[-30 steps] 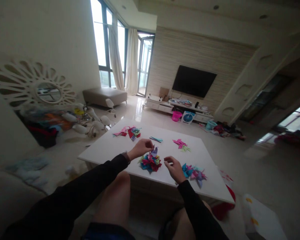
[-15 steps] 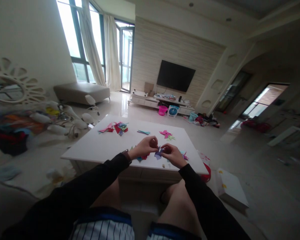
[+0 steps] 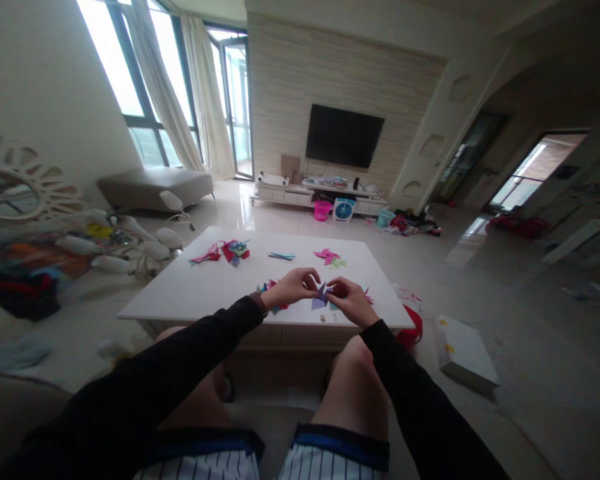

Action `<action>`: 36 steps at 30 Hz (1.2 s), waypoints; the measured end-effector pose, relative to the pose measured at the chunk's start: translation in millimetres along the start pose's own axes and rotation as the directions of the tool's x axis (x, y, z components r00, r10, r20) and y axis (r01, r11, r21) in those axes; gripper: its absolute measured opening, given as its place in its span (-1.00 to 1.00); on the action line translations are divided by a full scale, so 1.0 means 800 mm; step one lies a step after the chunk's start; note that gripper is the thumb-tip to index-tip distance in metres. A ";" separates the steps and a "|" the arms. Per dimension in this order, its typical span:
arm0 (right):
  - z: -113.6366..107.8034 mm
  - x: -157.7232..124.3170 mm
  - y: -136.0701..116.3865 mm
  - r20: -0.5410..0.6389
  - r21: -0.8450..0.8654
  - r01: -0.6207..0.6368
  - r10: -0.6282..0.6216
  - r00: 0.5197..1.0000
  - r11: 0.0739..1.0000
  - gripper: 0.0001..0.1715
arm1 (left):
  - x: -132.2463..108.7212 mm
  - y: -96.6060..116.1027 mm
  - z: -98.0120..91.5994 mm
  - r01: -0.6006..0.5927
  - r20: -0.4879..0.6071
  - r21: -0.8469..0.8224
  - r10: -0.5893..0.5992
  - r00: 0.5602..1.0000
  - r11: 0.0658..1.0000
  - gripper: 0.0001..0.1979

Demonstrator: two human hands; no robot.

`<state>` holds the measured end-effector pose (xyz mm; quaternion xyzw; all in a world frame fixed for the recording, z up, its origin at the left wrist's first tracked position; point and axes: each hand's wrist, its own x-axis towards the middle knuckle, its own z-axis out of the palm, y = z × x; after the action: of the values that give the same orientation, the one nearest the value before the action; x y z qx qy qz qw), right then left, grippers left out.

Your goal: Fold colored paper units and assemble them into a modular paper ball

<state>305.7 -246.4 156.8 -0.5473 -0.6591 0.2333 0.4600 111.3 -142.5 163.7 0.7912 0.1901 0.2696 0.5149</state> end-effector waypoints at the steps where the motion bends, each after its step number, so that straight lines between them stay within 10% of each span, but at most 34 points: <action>1: -0.001 0.000 0.003 -0.005 -0.022 0.005 -0.005 1.000 1.000 -0.78 | 0.003 -0.003 0.002 -0.007 0.003 0.015 0.007 1.000 1.000 -0.65; 8: -0.037 0.035 0.038 -0.151 -0.170 -0.046 0.020 0.988 0.984 -0.80 | 0.018 -0.036 -0.025 -0.089 -0.148 0.026 0.092 0.985 0.996 -0.72; 19: -0.068 0.138 0.236 -0.350 -0.532 -0.452 0.300 0.887 0.716 -0.88 | -0.024 -0.180 -0.119 0.241 -0.386 0.024 -0.214 0.897 0.970 -0.80; 28: -0.034 0.187 0.339 -0.442 -0.627 -0.632 0.460 0.770 0.456 -0.87 | 0.010 -0.182 -0.154 0.264 -0.399 0.192 -0.170 0.901 0.945 -0.83; 36: -0.013 0.186 0.359 -0.377 -0.696 -0.630 0.573 0.728 0.344 -0.85 | 0.014 -0.196 -0.158 0.251 -0.404 0.267 -0.128 0.906 0.931 -0.85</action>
<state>463.6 -25.1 -19.2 -0.9002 -0.4262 0.0524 0.0721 37.9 16.0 63.5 0.7726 0.4034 0.3322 0.3606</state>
